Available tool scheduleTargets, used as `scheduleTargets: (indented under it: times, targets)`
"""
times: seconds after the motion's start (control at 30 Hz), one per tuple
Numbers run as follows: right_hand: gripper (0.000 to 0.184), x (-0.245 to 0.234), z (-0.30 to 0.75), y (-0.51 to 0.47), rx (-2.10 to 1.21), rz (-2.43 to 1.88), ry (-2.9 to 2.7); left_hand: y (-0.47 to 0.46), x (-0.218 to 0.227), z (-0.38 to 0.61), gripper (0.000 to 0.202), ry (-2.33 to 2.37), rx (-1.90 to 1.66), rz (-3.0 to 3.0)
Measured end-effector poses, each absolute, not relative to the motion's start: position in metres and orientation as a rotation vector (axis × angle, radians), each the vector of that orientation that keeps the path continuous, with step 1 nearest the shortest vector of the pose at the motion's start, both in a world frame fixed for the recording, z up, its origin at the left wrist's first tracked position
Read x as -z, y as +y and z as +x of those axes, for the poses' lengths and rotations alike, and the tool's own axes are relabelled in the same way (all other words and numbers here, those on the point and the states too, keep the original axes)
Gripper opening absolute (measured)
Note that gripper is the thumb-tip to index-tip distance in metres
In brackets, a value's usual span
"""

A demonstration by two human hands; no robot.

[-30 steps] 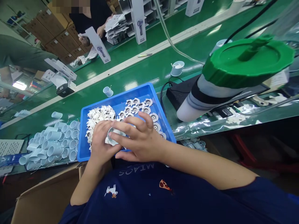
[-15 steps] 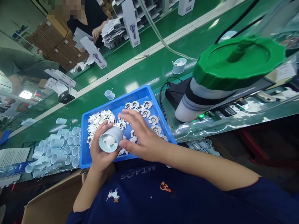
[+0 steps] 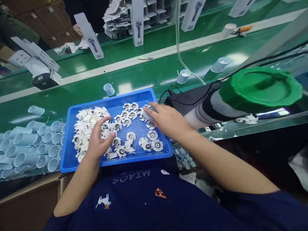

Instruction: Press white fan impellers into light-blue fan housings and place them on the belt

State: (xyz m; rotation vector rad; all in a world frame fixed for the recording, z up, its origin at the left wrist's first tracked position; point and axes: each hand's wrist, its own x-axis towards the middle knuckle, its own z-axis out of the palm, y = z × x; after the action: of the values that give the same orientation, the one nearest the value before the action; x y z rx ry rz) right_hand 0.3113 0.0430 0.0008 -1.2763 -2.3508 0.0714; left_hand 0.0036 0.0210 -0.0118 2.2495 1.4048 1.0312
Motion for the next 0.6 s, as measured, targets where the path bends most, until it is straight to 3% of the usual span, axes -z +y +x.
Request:
scheduleTargets:
  times: [0.17,0.23,0.37,0.5,0.6]
  targets:
    - [0.021,-0.058,0.306,0.033,0.455,-0.977,-1.971,0.019,0.011,0.007,0.045,1.369,-0.989,2.321]
    - [0.02,-0.078,0.303,0.027,0.485,-0.917,-1.857,0.019,0.011,0.007,0.043,1.372,-1.005,2.328]
    - [0.019,-0.058,0.28,0.033,0.208,-0.952,-2.247,0.017,0.01,0.007,0.039,1.413,-1.036,2.304]
    - [0.059,-0.004,0.238,0.045,-0.248,-1.065,-2.74,0.017,0.011,0.008,0.039,1.368,-1.021,2.308]
    - [0.059,0.01,0.223,0.051,-0.477,-1.222,-2.793,0.017,0.012,0.009,0.04,1.372,-0.991,2.295]
